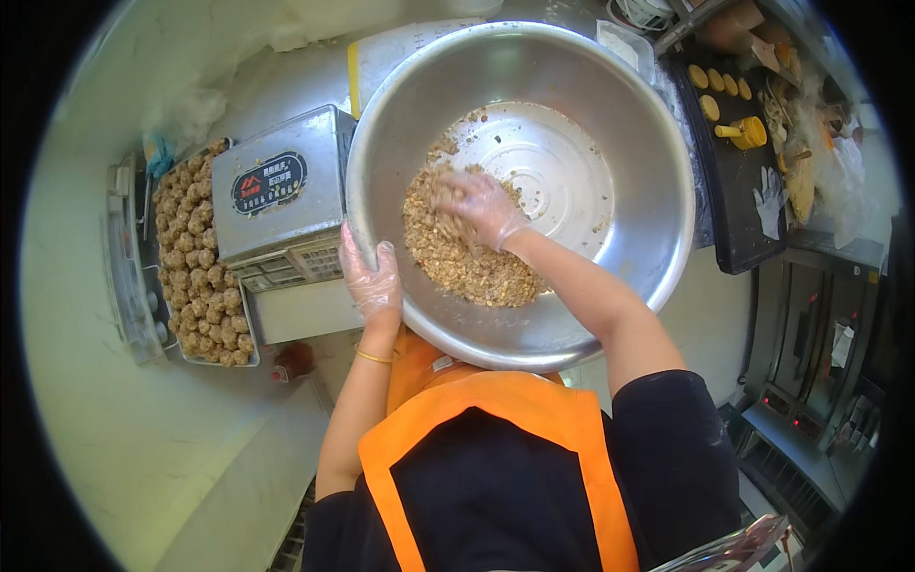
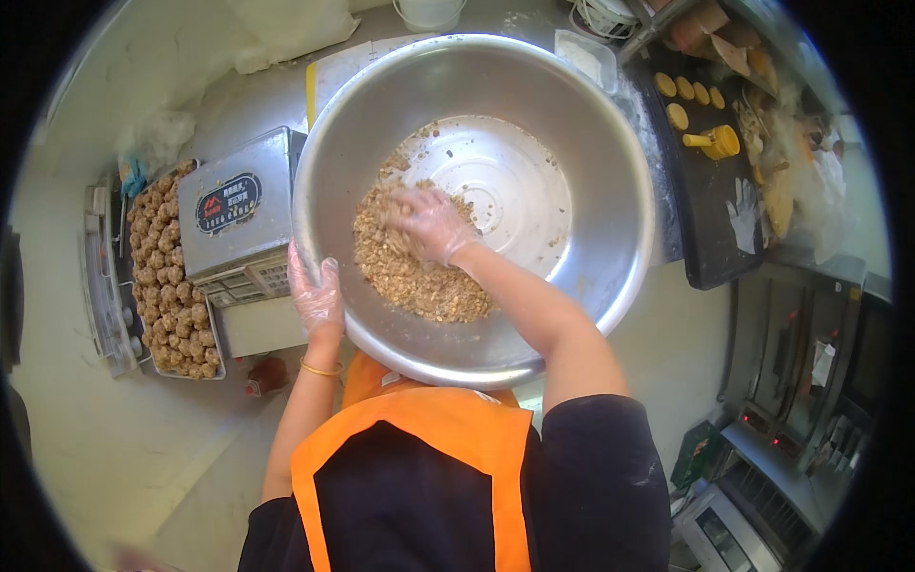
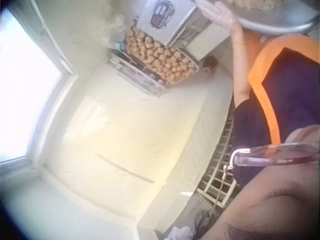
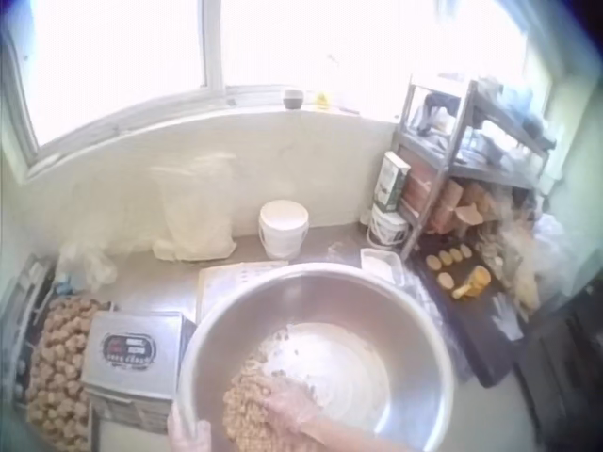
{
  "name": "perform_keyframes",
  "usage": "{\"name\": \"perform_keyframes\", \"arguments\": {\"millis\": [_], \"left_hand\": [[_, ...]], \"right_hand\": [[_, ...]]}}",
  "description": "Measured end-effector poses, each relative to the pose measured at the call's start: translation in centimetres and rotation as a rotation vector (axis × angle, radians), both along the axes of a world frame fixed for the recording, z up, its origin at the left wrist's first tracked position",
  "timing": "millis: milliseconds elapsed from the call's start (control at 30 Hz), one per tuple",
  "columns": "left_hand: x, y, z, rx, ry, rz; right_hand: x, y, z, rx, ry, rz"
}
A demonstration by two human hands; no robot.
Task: The person scoops a crumbly mixture from a large metal bowl, rolls it into a ball between gloved hands, and places it on a digital scale. After weighing, the ball is moved to a tray filled with similar balls. This process is repeated continuously.
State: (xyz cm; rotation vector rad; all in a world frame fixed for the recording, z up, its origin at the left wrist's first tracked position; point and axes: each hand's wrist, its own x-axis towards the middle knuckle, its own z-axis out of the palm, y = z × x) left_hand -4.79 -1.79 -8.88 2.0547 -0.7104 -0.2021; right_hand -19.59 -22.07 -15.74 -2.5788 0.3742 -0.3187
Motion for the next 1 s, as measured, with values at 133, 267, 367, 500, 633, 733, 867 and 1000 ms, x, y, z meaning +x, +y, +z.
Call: {"name": "perform_keyframes", "arguments": {"millis": [133,267,367,500,633,733,867,1000], "left_hand": [[0.1,0.3,-0.3,0.003,0.063,0.027],[0.0,0.2,-0.1,0.0,0.041,0.018],[0.0,0.1,0.1,-0.007,0.033,0.013],[-0.1,0.1,0.1,-0.006,0.021,0.009],[-0.1,0.1,0.2,0.008,0.021,0.01],[0.1,0.1,0.4,0.035,-0.013,-0.004],[-0.1,0.0,0.5,0.024,0.043,0.023],[-0.1,0.1,0.5,-0.024,0.063,0.005]], "right_hand": [[1.2,0.2,0.9,0.199,-0.126,-0.3],[1.1,1.1,0.6,-0.109,-0.17,-0.171],[-0.9,2.8,0.8,0.121,-0.056,-0.085],[-0.3,4.8,2.5,0.197,-0.121,-0.124],[2.4,4.6,0.8,0.077,-0.06,-0.162],[2.5,4.5,0.1,0.119,0.027,-0.106],[1.1,3.6,-0.5,0.252,-0.1,-0.268],[1.2,-0.2,-0.4,0.227,-0.135,-0.416]]}}
